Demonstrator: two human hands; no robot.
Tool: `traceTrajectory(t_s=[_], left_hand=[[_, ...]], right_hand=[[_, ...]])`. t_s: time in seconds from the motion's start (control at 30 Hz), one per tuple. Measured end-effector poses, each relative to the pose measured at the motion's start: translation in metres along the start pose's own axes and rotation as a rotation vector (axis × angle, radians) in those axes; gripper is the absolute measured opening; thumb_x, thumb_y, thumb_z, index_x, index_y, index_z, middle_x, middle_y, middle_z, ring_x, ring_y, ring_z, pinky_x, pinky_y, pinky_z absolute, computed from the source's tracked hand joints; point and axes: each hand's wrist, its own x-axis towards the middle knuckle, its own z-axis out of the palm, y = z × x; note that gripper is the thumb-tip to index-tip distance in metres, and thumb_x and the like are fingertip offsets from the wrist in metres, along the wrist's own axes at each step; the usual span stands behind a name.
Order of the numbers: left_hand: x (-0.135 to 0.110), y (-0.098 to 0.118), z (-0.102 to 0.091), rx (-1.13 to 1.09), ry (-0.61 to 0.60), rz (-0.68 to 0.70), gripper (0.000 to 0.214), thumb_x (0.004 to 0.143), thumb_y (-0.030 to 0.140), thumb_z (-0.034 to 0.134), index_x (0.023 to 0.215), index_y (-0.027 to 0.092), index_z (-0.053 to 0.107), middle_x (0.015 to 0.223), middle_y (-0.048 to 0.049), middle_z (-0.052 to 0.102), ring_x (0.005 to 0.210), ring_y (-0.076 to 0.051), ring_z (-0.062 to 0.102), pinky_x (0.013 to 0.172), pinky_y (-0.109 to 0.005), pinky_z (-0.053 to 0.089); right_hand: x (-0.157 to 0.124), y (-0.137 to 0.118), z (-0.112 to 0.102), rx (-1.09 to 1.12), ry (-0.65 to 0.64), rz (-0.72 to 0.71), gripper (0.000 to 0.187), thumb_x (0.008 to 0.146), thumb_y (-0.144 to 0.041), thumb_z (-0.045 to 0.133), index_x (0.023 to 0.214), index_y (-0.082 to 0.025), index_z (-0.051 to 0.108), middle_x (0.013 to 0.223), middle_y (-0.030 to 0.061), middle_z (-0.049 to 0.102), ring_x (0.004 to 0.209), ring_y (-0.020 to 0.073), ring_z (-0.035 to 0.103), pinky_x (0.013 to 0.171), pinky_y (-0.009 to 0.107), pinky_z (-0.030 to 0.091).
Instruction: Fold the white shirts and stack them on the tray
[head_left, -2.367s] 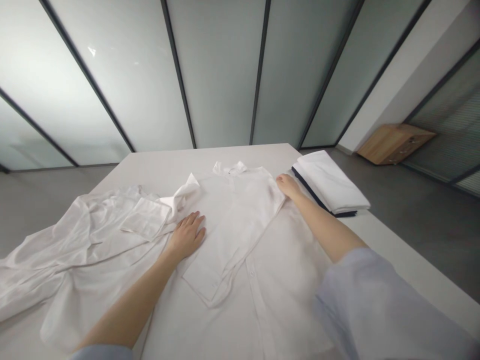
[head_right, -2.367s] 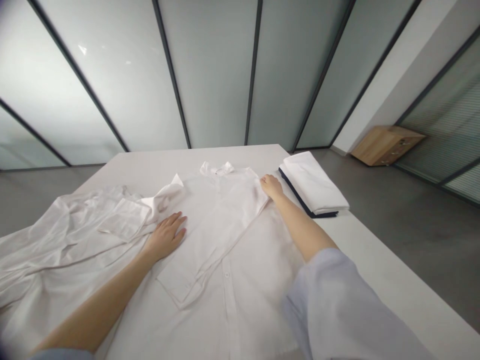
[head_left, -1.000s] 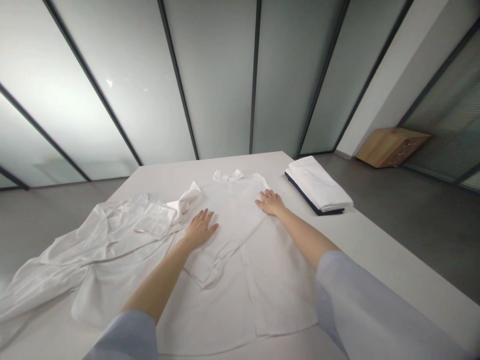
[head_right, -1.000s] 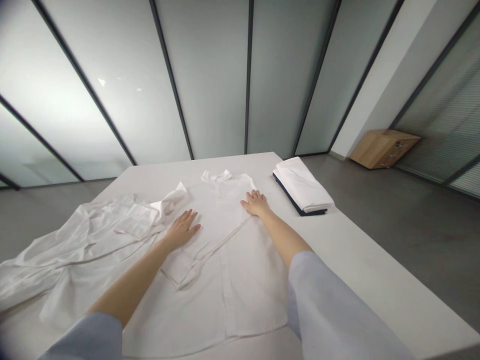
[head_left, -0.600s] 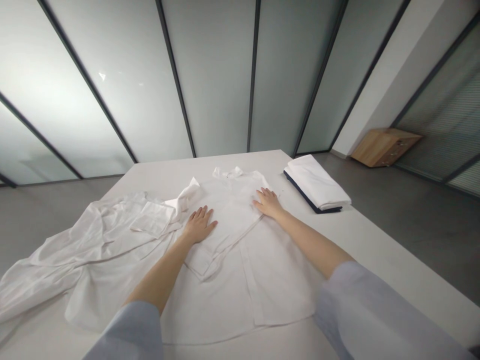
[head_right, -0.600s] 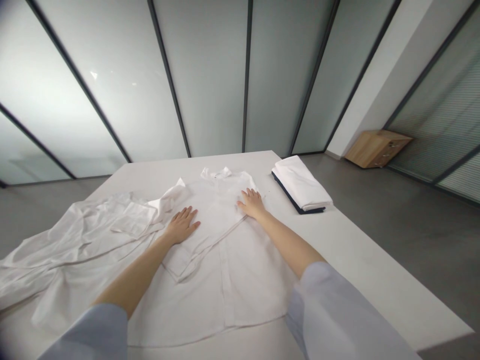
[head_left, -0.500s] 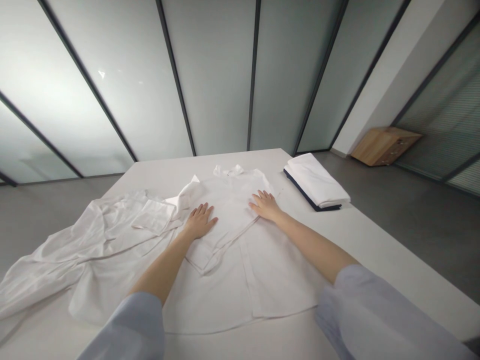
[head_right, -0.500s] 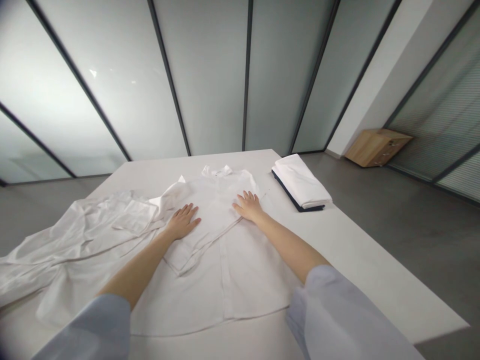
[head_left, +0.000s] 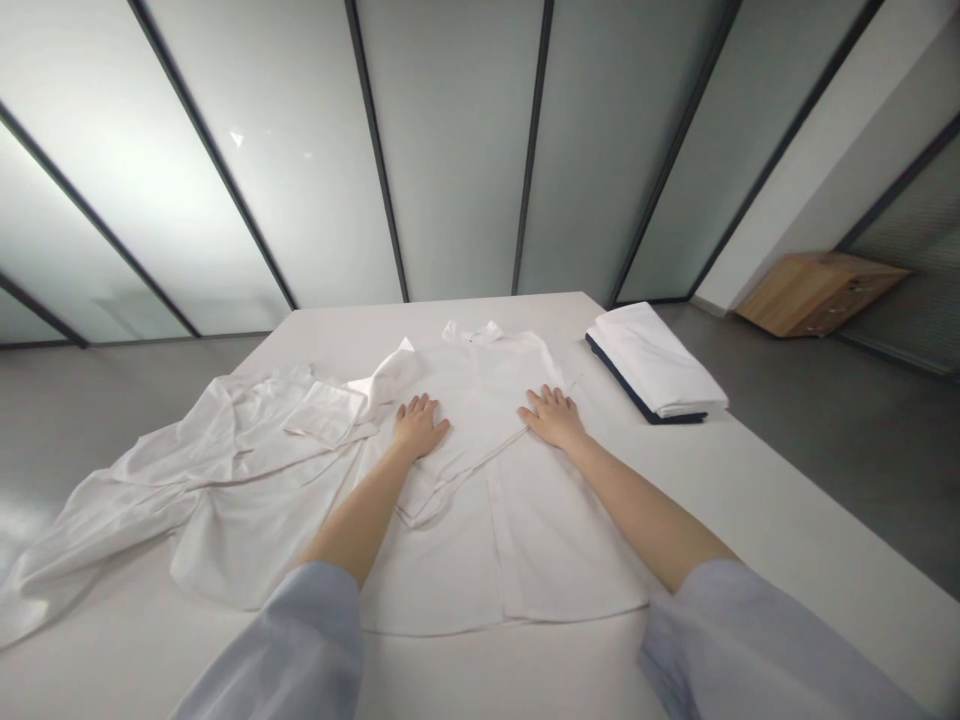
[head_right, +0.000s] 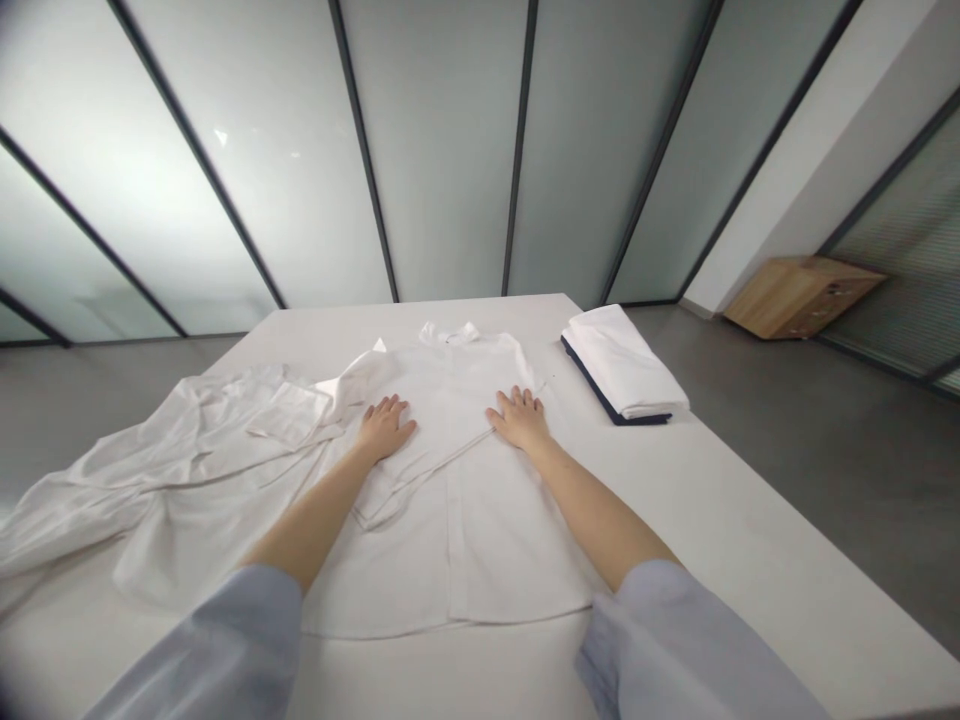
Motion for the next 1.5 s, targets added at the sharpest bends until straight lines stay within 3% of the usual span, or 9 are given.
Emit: traceTrajectory(t_s=[0.17,0.33,0.53,0.67,1.17,1.33,1.5], left_hand=[[-0.004,-0.007,0.000,-0.052,-0.001,0.017,0.051,0.091,0.045,0.044,0.135,0.020,0.047,0.153,-0.0115,0.036,0.142,-0.027,0.029,0.115,-0.048,0.023],[-0.004,-0.006,-0.002,-0.078,0.007,0.022,0.051,0.090,0.042,0.047,0.134,0.017,0.048,0.152,-0.0137,0.036,0.141,-0.028,0.030,0.115,-0.048,0.024],[-0.006,-0.004,-0.006,-0.146,0.137,0.053,0.039,0.087,0.034,0.051,0.123,0.020,0.058,0.134,-0.0092,0.056,0.124,-0.023,0.049,0.107,-0.037,0.037],[-0.007,-0.003,-0.009,-0.181,0.102,0.068,0.032,0.087,0.032,0.050,0.113,0.021,0.064,0.119,-0.0073,0.062,0.113,-0.022,0.055,0.102,-0.036,0.041],[-0.004,-0.007,-0.003,-0.193,0.135,0.081,0.027,0.085,0.030,0.054,0.109,0.022,0.065,0.116,-0.0062,0.063,0.110,-0.022,0.056,0.098,-0.035,0.043],[-0.003,-0.009,-0.007,-0.222,0.220,0.049,0.027,0.085,0.028,0.053,0.107,0.019,0.065,0.110,-0.0086,0.065,0.105,-0.023,0.059,0.094,-0.035,0.045],[-0.003,-0.026,-0.031,-0.110,0.396,-0.031,0.026,0.085,0.029,0.052,0.106,0.020,0.065,0.112,-0.0086,0.065,0.107,-0.027,0.057,0.096,-0.040,0.043]], right_hand=[[0.002,0.007,0.006,0.023,0.068,-0.026,0.051,0.093,-0.053,0.037,0.135,-0.027,0.050,0.150,0.0111,0.039,0.137,0.0336,0.032,0.107,0.050,0.027],[0.001,0.009,0.003,0.075,0.154,-0.069,0.040,0.090,-0.042,0.047,0.124,-0.025,0.061,0.136,0.0091,0.053,0.128,0.0281,0.043,0.104,0.039,0.034],[0.001,0.009,-0.005,0.104,0.204,-0.110,0.031,0.092,-0.031,0.044,0.105,-0.022,0.070,0.111,0.0084,0.064,0.104,0.0238,0.056,0.091,0.033,0.040],[0.001,0.010,-0.005,0.101,0.188,-0.132,0.030,0.091,-0.030,0.045,0.102,-0.021,0.071,0.109,0.0079,0.065,0.102,0.0231,0.056,0.090,0.032,0.041],[0.001,0.012,-0.002,0.147,0.227,-0.157,0.026,0.089,-0.027,0.050,0.102,-0.020,0.071,0.108,0.0085,0.065,0.100,0.0223,0.056,0.088,0.031,0.041],[0.001,0.012,-0.002,0.147,0.216,-0.151,0.025,0.089,-0.028,0.050,0.102,-0.020,0.071,0.108,0.0086,0.064,0.100,0.0224,0.055,0.088,0.031,0.040],[0.002,0.011,0.000,0.137,0.215,-0.148,0.027,0.089,-0.028,0.050,0.105,-0.020,0.071,0.110,0.0099,0.063,0.101,0.0238,0.055,0.088,0.032,0.040]])
